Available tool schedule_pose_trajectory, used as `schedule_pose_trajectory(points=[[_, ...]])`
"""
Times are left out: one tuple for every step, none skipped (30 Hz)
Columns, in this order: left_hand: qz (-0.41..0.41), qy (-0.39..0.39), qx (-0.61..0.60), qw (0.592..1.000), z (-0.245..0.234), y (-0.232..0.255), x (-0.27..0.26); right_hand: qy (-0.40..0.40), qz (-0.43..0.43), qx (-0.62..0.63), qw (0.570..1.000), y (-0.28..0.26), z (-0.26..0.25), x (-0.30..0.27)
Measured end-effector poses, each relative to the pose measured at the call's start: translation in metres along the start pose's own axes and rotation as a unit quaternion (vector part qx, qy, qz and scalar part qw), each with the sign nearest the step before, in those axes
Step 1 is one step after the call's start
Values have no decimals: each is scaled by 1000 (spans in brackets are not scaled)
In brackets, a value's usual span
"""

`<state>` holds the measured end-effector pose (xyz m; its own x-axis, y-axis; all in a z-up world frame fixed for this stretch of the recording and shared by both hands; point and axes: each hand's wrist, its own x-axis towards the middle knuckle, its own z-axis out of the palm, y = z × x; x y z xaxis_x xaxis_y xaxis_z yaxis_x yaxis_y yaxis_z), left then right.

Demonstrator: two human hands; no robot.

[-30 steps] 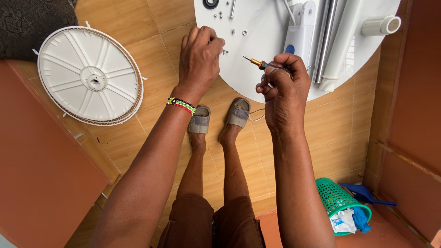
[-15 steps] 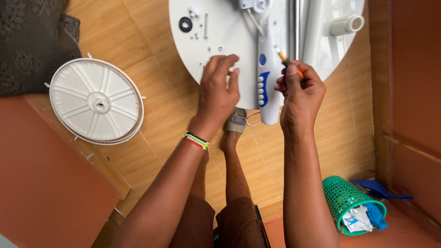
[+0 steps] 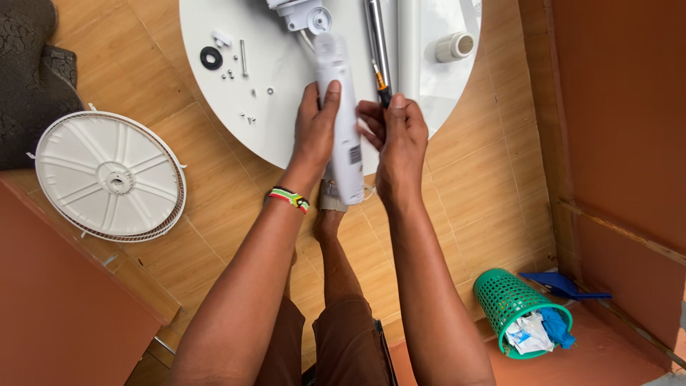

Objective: The person disassembles an electric fan by removing screws from the motor housing and control panel using a screwdriver. They separate the fan components and place the screws and parts on a nearby table.

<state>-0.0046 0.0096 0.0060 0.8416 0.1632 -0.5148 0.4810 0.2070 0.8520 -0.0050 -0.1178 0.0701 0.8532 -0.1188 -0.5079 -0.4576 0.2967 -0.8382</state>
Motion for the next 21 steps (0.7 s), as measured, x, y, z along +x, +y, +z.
schedule_pose_trajectory(points=[[-3,-18,-39,999,-3,3,-2,-12,15,17,1000,-5,3,-6],[-5,-36,-78,996,-6,8,-5,-23,30,33,999,-9,5,-12],[-7,-51,-118,992,-8,13,-7,-33,31,27,999,-14,6,-16],[-9,-66,-159,985,-10,18,-9,-42,32,21,998,-18,8,-20],[-9,-81,-200,977,-12,23,-11,-52,32,16,998,-21,10,-20],[-10,-96,-240,966,-14,28,-11,-42,17,-2,999,-24,12,-19],[-18,-99,-232,968,-16,33,-11,-31,4,-18,999,-27,12,-18],[-27,-102,-224,969,-18,37,-11,-20,-9,-35,999,-31,13,-16],[-35,-105,-216,970,-21,40,-10,-1,-35,-102,994,-34,14,-16],[-32,-111,-213,970,-23,42,-8,18,-61,-169,984,-39,14,-15],[-30,-117,-211,970,-24,43,-7,36,-86,-236,967,-44,14,-15],[-28,-124,-209,970,-25,44,-6,28,-124,-262,957,-49,15,-17],[-31,-128,-211,969,-27,44,-5,20,-162,-288,944,-53,17,-18],[-35,-133,-213,967,-28,43,-4,11,-200,-313,928,-57,20,-20],[-38,-140,-215,966,-28,42,-1,1,-223,-349,910,-61,23,-20],[-48,-141,-226,963,-27,40,2,-8,-245,-385,890,-64,26,-20],[-59,-140,-235,960,-28,38,4,-20,-265,-419,868,-65,31,-20],[-69,-138,-244,957,-29,35,6,-21,-276,-433,858,-65,36,-19],[-68,-138,-248,957,-31,33,7,-21,-288,-449,846,-65,40,-18],[-67,-138,-251,956,-32,31,8,-21,-300,-464,833,-64,43,-16],[-66,-140,-256,954,-31,28,10,-20,-297,-473,829,-64,45,-15]])
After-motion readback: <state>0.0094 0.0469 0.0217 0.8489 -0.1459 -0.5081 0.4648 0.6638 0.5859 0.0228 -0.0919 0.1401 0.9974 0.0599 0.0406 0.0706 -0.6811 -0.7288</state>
